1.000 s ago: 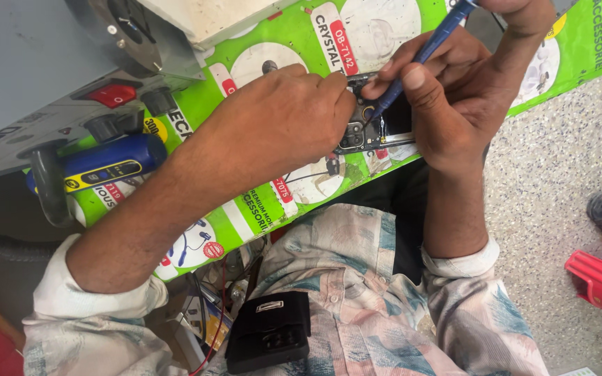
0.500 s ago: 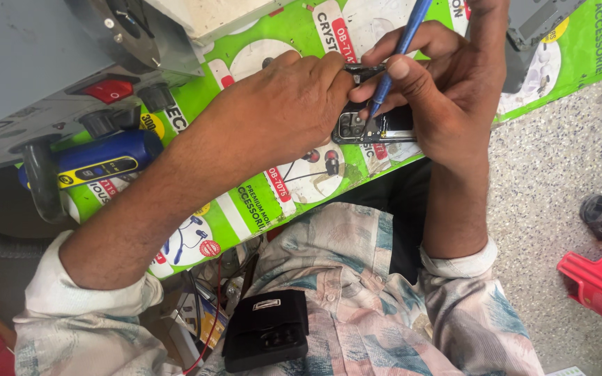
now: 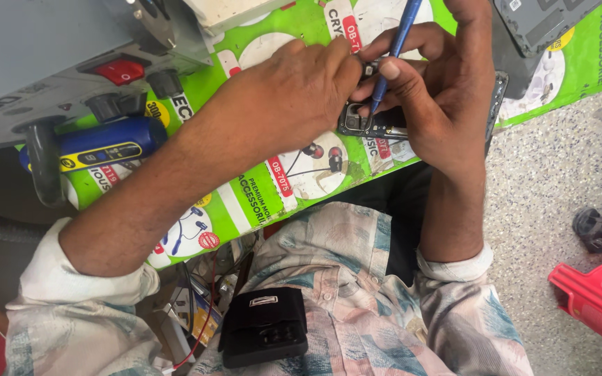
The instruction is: The person uses a prying tool to separate the back cover of a smartphone, then uses a screwdriver to remove screws from the internal frame. The back cover is set aside, and the person continues to unscrew components inside the device.
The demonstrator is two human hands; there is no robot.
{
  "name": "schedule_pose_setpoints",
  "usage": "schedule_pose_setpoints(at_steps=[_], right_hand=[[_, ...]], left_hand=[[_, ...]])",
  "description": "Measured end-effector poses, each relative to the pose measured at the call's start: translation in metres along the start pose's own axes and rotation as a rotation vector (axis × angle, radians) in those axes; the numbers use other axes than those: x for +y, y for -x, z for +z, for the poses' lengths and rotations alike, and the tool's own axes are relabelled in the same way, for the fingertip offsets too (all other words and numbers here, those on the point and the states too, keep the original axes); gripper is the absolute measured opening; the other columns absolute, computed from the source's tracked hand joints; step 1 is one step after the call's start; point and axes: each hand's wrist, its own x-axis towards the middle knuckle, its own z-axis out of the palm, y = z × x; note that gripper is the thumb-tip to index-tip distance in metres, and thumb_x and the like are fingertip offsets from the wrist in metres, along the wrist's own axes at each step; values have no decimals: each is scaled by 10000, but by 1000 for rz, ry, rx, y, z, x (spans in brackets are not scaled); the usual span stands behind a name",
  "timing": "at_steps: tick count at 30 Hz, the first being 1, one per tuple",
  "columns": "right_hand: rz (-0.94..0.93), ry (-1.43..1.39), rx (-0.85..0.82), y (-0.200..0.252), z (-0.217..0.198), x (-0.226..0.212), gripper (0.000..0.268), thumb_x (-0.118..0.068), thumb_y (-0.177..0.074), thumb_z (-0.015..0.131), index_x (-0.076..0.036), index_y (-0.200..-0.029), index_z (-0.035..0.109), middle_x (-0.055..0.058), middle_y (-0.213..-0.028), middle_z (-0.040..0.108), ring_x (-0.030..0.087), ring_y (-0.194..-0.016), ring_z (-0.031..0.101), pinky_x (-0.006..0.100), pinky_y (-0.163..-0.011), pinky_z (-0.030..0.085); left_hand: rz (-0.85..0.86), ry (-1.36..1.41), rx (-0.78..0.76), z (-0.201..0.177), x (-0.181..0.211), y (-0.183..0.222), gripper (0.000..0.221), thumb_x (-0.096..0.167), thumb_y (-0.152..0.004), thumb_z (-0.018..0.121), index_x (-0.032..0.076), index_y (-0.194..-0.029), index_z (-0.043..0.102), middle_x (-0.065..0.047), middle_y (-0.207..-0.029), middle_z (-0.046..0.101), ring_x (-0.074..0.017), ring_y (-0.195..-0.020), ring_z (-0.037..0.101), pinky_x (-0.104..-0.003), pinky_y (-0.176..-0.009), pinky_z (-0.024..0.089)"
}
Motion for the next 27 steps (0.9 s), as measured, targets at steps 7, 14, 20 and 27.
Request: schedule_pose_setpoints(at_steps=[7, 14, 20, 27], right_hand=[[-39, -59, 43, -1, 1, 1, 705, 66, -1024, 613, -56, -1547, 156, 207, -1086, 669, 287, -882, 787, 336, -716, 698], [-118, -294, 241, -1, -2, 4, 772, 54, -1029, 558, -91, -1617, 80, 251, -1054, 638, 311, -680, 710, 381, -587, 626], [-122, -369, 238, -3, -7, 5, 783, 54, -1065, 526, -98, -1671, 54, 264, -1060, 612, 322, -677, 691, 389, -584, 600], [-114, -432, 244, -4, -10, 7, 737, 49, -1039, 529, -76, -1623, 97, 255, -1054, 617, 322, -698, 711, 394, -591, 623]], left_hand=[[-68, -2, 109, -3, -4, -1, 310, 207, -917, 651, -43, -1100, 654, -90, -1066, 579, -170, -863, 633, -311, -717, 530], [-31, 533, 219, -15, -22, 5, 126, 123, -939, 684, 88, -1043, 745, -52, -1024, 640, -250, -852, 696, -396, -752, 558], [45, 555, 206, -23, -26, 2, 117, 99, -832, 717, 113, -925, 786, -34, -869, 660, -248, -764, 703, -415, -674, 551], [76, 531, 139, -27, -19, -1, 96, 82, -802, 727, 39, -755, 655, -61, -808, 601, -224, -730, 692, -389, -632, 544]])
